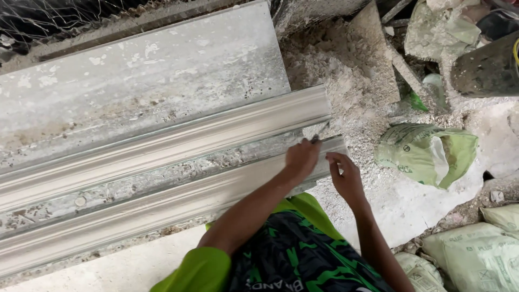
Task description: Scraping and smoothing the edges of cast gypsum crown molding pieces using a putty knife or scraper.
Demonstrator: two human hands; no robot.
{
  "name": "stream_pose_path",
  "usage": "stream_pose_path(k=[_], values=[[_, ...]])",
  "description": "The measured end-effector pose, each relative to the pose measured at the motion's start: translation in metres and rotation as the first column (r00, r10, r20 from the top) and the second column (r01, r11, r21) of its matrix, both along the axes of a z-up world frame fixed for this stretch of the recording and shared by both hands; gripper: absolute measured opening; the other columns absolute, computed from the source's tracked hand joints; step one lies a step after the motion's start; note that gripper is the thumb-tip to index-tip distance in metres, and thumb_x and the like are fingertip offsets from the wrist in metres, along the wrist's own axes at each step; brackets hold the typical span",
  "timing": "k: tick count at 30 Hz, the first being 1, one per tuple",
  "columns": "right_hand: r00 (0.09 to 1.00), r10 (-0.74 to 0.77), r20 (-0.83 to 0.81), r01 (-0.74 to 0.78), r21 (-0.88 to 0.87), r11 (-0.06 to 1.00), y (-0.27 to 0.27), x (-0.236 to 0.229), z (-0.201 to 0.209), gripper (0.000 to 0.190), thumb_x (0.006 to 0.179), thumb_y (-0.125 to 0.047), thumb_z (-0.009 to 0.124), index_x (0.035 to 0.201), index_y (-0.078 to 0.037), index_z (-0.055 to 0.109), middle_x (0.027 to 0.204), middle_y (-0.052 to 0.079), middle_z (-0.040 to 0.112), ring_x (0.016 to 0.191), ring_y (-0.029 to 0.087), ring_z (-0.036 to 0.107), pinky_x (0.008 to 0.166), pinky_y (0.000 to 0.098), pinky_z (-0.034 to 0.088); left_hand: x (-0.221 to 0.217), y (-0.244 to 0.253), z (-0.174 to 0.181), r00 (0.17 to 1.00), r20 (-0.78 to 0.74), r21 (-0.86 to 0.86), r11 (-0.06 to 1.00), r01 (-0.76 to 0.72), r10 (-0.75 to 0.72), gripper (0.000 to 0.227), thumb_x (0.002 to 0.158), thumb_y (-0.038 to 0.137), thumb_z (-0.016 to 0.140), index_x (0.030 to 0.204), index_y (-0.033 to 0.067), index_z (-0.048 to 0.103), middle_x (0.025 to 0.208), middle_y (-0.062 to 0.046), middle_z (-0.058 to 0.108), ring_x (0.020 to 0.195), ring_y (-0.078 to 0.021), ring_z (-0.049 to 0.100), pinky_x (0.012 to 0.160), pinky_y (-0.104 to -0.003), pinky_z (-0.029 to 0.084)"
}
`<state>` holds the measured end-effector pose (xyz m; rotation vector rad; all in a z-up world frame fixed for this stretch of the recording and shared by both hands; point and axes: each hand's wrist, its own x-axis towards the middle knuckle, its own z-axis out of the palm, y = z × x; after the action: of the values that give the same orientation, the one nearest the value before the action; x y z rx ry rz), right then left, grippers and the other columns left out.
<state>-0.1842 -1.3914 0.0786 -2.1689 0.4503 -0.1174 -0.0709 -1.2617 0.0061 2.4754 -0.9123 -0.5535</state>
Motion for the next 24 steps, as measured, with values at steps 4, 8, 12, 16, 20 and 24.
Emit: stream_pose_path(k=[4, 8, 12, 16, 20, 24], values=[[0.999, -0.003, 0.033, 0.003, -0.011, 1.000, -0.008, -0.005, 0.011, 0.020, 0.103, -0.008, 0.057, 0.119, -0.004, 0.068, 0.116, 0.012, 0.075, 0.104, 0.023, 0.073, 0.087, 0.0366, 0.060, 0.009, 0.017, 0.015, 0.991, -0.015, 0.051, 0.990, 0.130, -0.130, 0.032, 0.102, 0.015, 0.053, 0.133, 0.0103, 0.060, 0.099, -0.020, 0.064, 0.073, -0.0311, 0.072, 0.054, -0.045, 0.062], [0.994, -0.109, -0.032, 0.110, 0.010, 0.994, -0.016, -0.027, -0.003, 0.022, 0.104, -0.008, 0.057, 0.122, -0.004, 0.067, 0.113, 0.011, 0.076, 0.106, 0.021, 0.074, 0.089, 0.0372, 0.059, 0.019, 0.058, 0.033, 0.993, 0.000, 0.042, 0.992, 0.115, -0.115, 0.028, 0.101, 0.017, 0.053, 0.127, 0.0135, 0.062, 0.098, -0.019, 0.065, 0.073, -0.0349, 0.073, 0.055, -0.050, 0.060], [0.988, -0.124, -0.092, 0.128, 0.040, 0.991, -0.007, -0.030, -0.010, 0.021, 0.102, -0.007, 0.059, 0.121, -0.004, 0.068, 0.110, 0.011, 0.077, 0.104, 0.021, 0.074, 0.085, 0.0374, 0.059, 0.013, 0.015, 0.011, 0.998, 0.039, 0.033, 0.999, 0.038, -0.039, 0.023, 0.097, 0.015, 0.058, 0.119, 0.0111, 0.064, 0.099, -0.019, 0.065, 0.076, -0.0363, 0.073, 0.056, -0.051, 0.060], [0.999, -0.039, -0.001, 0.039, 0.004, 0.999, 0.001, -0.019, 0.013, 0.023, 0.101, -0.005, 0.059, 0.122, -0.003, 0.067, 0.111, 0.012, 0.076, 0.104, 0.020, 0.074, 0.084, 0.0335, 0.060, 0.000, -0.025, -0.003, 0.997, 0.046, -0.001, 0.998, 0.062, -0.062, 0.021, 0.097, 0.013, 0.060, 0.117, 0.0075, 0.065, 0.099, -0.019, 0.066, 0.080, -0.0354, 0.074, 0.061, -0.048, 0.061], [0.994, -0.105, 0.015, 0.105, 0.016, 0.994, -0.011, -0.037, 0.016, 0.022, 0.102, -0.004, 0.058, 0.122, -0.001, 0.067, 0.109, 0.013, 0.076, 0.105, 0.020, 0.074, 0.084, 0.0313, 0.060, 0.006, 0.012, 0.031, 0.988, 0.089, -0.002, 0.992, 0.125, -0.124, 0.033, 0.093, 0.010, 0.061, 0.126, 0.0046, 0.062, 0.096, -0.022, 0.064, 0.070, -0.0362, 0.073, 0.052, -0.049, 0.059], [0.973, -0.227, -0.036, 0.230, 0.102, 0.968, -0.020, -0.061, -0.016, 0.022, 0.104, -0.004, 0.055, 0.124, -0.001, 0.065, 0.107, 0.013, 0.077, 0.104, 0.021, 0.075, 0.084, 0.0319, 0.059, 0.012, 0.027, 0.029, 0.982, 0.102, 0.143, 0.979, 0.146, -0.161, 0.032, 0.096, 0.011, 0.060, 0.128, 0.0066, 0.062, 0.099, -0.022, 0.063, 0.067, -0.0356, 0.072, 0.047, -0.048, 0.058]])
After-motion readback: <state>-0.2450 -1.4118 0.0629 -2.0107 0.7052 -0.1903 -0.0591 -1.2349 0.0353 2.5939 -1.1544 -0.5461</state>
